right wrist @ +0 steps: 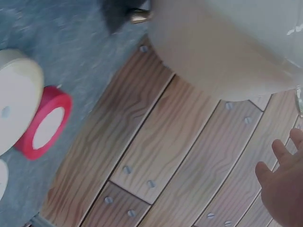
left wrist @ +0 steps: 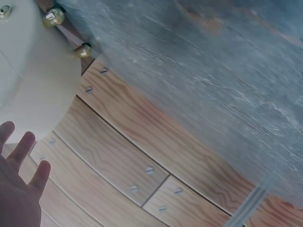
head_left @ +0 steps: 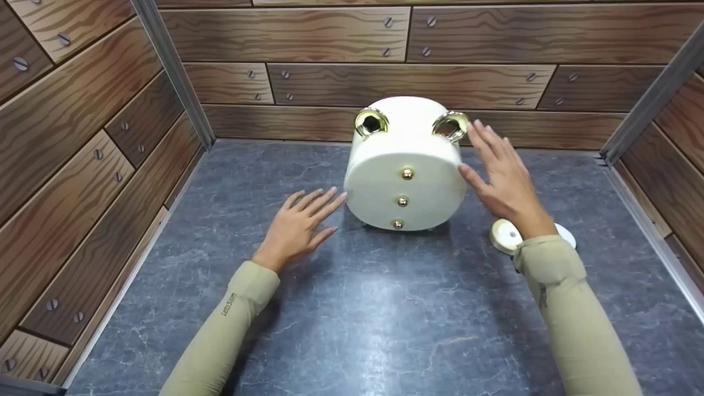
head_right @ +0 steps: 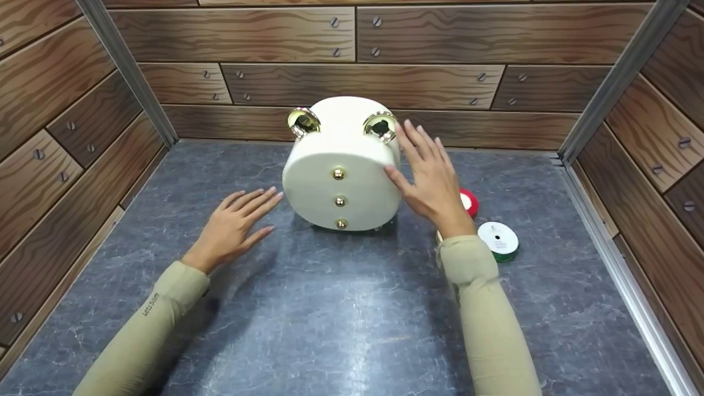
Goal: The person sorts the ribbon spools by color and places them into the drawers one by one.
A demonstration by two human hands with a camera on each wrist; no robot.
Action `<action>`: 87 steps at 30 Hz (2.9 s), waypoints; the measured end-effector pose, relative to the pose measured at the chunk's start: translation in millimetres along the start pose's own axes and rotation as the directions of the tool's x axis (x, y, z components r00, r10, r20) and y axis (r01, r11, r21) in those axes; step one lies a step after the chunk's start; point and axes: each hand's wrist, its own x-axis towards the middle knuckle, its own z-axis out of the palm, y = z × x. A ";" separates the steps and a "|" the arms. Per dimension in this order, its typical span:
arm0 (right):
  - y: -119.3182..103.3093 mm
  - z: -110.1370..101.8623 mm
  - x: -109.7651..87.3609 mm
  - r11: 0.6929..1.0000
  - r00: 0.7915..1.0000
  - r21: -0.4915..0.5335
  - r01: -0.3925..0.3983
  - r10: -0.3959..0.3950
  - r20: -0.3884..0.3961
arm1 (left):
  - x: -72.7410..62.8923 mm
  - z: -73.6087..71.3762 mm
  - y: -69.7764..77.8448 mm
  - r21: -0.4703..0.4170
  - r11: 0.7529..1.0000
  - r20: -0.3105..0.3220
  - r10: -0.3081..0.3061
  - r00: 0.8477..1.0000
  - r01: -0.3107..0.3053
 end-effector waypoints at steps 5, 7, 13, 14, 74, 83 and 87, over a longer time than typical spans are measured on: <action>-12.4 -2.6 22.3 0.990 0.999 0.136 -0.032 0.036 -0.023 | 5.9 -3.9 8.9 -0.012 0.999 -0.034 0.032 0.999 -0.033; -16.3 -3.2 31.5 0.979 0.998 0.201 -0.035 0.044 -0.040 | 10.1 -5.6 13.4 -0.008 0.999 -0.049 0.049 0.998 -0.050; -25.1 1.5 54.1 0.950 0.993 0.311 -0.023 0.056 -0.100 | 26.6 -9.3 29.1 -0.039 0.994 -0.106 0.094 0.990 -0.099; -26.2 3.1 57.1 0.947 0.992 0.319 -0.018 0.056 -0.111 | 30.2 -9.8 32.1 -0.061 0.993 -0.124 0.097 0.988 -0.105; -50.2 10.7 64.8 0.718 0.980 0.696 -0.029 0.157 -0.121 | 132.6 11.8 97.2 -0.854 0.516 -0.273 -0.343 0.899 -0.063; -50.6 9.6 65.1 0.719 0.979 0.694 -0.033 0.163 -0.122 | 136.3 8.6 97.2 -0.850 0.523 -0.293 -0.363 0.884 -0.067; -51.5 9.7 65.6 0.719 0.980 0.694 -0.041 0.165 -0.114 | 136.2 6.1 96.3 -0.850 0.524 -0.292 -0.375 0.880 -0.058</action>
